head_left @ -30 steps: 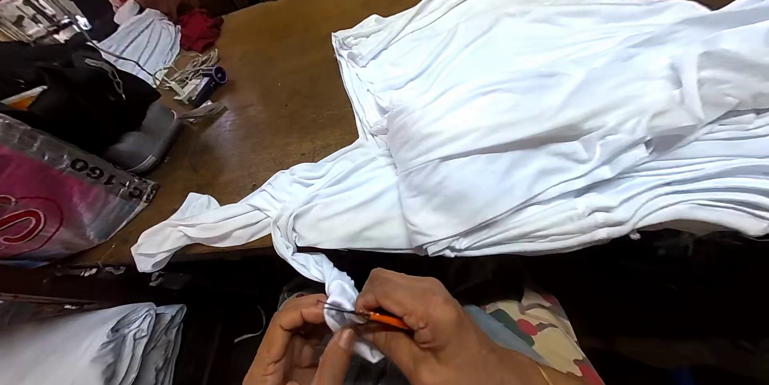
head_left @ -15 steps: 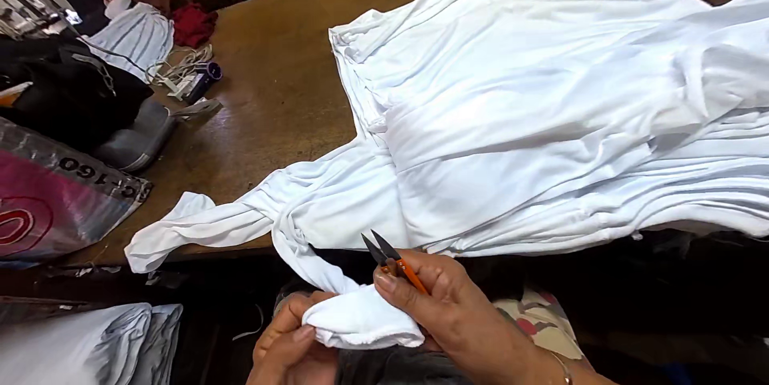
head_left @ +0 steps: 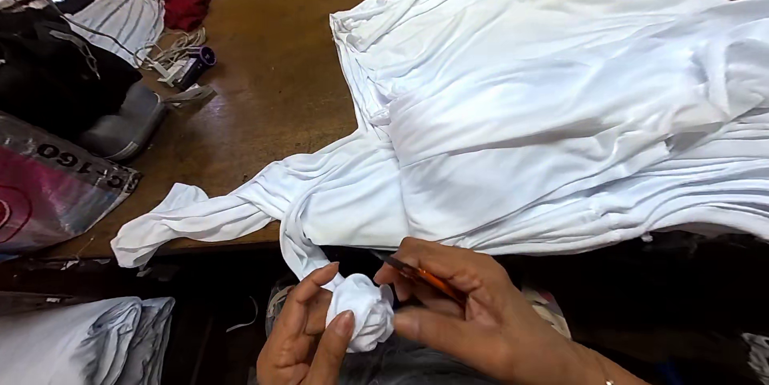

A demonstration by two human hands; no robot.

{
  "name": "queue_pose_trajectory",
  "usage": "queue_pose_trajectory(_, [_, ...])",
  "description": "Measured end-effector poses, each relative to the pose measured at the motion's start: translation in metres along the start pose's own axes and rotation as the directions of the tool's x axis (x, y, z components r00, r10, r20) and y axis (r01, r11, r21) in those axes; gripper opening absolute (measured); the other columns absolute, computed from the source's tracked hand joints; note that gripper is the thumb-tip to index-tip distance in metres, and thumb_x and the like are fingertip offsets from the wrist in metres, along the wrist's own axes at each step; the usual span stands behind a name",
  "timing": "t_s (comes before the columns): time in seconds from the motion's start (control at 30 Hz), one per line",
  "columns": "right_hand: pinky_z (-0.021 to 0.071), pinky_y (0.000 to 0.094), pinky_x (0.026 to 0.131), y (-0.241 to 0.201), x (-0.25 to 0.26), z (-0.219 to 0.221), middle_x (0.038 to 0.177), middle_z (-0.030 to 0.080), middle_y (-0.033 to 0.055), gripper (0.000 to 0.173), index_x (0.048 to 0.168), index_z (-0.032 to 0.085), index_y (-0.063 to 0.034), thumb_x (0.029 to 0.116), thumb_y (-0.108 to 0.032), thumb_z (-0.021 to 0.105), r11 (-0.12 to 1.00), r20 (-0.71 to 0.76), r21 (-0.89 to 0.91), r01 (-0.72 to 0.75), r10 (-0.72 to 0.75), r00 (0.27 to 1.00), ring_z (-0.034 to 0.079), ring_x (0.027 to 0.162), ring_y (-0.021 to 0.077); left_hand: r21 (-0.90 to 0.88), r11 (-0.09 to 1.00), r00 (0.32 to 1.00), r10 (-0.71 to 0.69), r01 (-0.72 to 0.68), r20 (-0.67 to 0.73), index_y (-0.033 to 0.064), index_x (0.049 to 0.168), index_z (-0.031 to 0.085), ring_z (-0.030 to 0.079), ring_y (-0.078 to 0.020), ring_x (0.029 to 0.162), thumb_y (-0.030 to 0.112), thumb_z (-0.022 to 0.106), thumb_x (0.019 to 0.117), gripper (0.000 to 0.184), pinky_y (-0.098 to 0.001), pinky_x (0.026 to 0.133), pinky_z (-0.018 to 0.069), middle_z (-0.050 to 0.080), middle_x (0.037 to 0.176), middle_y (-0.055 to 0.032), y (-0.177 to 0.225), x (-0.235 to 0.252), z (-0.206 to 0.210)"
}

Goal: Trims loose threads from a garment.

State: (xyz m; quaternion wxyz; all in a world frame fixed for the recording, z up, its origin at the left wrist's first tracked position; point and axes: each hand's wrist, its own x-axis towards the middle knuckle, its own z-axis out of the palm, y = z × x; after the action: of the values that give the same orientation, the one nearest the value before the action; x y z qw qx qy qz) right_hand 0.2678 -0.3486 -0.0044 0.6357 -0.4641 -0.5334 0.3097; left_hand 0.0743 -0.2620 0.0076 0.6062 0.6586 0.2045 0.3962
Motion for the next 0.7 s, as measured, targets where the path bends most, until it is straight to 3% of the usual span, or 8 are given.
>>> queue_pose_trajectory(0.03, [0.0372,0.0088,0.057,0.000,-0.001,0.000,0.088,0.062,-0.0030,0.035,0.113,0.070,-0.0035,0.0916,-0.030,0.077,0.999,0.034,-0.027,0.040,-0.039,0.999,0.047,0.069,-0.0052,0.022,1.000,1.000,0.002,-0.002,0.004,-0.0053,0.137,0.054,0.072,-0.0163,0.098,0.007,0.062,0.1002,0.040,-0.0332,0.090,0.0603,0.074,0.110,-0.0096,0.000,-0.001,0.001])
queue_pose_trajectory(0.1, [0.0503,0.0134,0.066,0.002,-0.002,0.004,0.090,0.069,0.0028,0.032,0.111,0.072,-0.0007,0.0910,-0.025,0.079,0.986,0.054,-0.109,0.129,-0.124,0.991,0.059,0.077,0.0005,0.046,0.999,1.000,0.003,-0.004,0.029,-0.0024,0.137,0.056,0.072,-0.0149,0.099,0.008,0.065,0.0989,0.041,-0.0318,0.090,0.0607,0.075,0.111,-0.0072,0.004,-0.001,0.003])
queue_pose_trajectory(0.17, [0.0528,0.0176,0.070,0.004,-0.001,0.009,0.086,0.068,0.0064,0.015,0.102,0.073,0.0005,0.0964,-0.013,0.068,0.960,0.032,-0.160,0.230,-0.228,0.973,0.063,0.079,0.0058,0.073,0.997,0.998,0.026,-0.030,0.057,0.0027,0.135,0.061,0.072,-0.0110,0.099,0.007,0.066,0.0982,0.037,-0.0287,0.090,0.0603,0.075,0.113,-0.0025,0.006,0.000,0.006])
queue_pose_trajectory(0.23, [0.0528,0.0175,0.070,0.001,-0.001,0.008,0.084,0.067,0.0084,0.014,0.097,0.070,0.0021,0.0999,-0.009,0.062,0.945,0.030,-0.157,0.286,-0.285,0.958,0.064,0.078,0.0072,0.088,0.994,0.997,0.053,-0.057,0.054,0.0049,0.126,0.067,0.072,-0.0098,0.099,0.007,0.064,0.0991,0.027,-0.0263,0.089,0.0605,0.073,0.116,-0.0022,0.003,0.001,0.007])
queue_pose_trajectory(0.43, [0.0459,0.0311,0.052,-0.009,-0.014,-0.006,0.078,0.062,0.0086,0.023,0.096,0.065,-0.0063,0.1052,-0.020,0.050,0.791,0.378,-0.411,0.452,-0.303,0.875,0.060,0.066,0.0194,0.030,0.998,0.998,0.053,-0.054,0.032,0.0026,0.115,0.074,0.071,-0.0116,0.096,0.006,0.058,0.1020,0.021,-0.0270,0.087,0.0598,0.075,0.109,-0.0081,-0.009,0.003,0.000])
queue_pose_trajectory(0.53, [0.0498,0.0322,0.061,-0.015,-0.025,-0.013,0.086,0.065,0.0103,0.046,0.114,0.068,-0.0047,0.1108,-0.039,0.037,0.767,0.234,-0.556,0.319,-0.224,0.946,0.063,0.075,0.0206,0.019,0.999,0.998,0.033,-0.034,0.047,0.0028,0.113,0.076,0.069,-0.0106,0.092,0.010,0.061,0.1011,0.020,-0.0253,0.083,0.0584,0.074,0.105,-0.0083,-0.005,0.004,-0.003])
queue_pose_trajectory(0.63, [0.0472,0.0274,0.064,-0.006,-0.030,-0.023,0.086,0.063,0.0045,0.043,0.124,0.068,-0.0106,0.1118,-0.035,0.035,0.678,0.062,-0.705,0.208,-0.234,0.970,0.059,0.075,0.0134,-0.038,0.999,0.999,-0.005,0.006,0.035,0.0024,0.115,0.076,0.072,-0.0132,0.093,0.010,0.069,0.0964,0.021,-0.0275,0.083,0.0608,0.075,0.108,-0.0101,0.001,0.002,-0.004])
queue_pose_trajectory(0.7, [0.0460,0.0261,0.064,0.000,-0.031,-0.027,0.085,0.061,0.0035,0.042,0.125,0.069,-0.0109,0.1114,-0.035,0.038,0.620,0.040,-0.756,0.209,-0.275,0.961,0.057,0.076,0.0122,-0.068,0.997,0.999,-0.021,0.023,0.037,0.0015,0.116,0.075,0.073,-0.0143,0.095,0.007,0.068,0.0963,0.021,-0.0284,0.084,0.0612,0.075,0.110,-0.0112,0.001,0.003,-0.003])
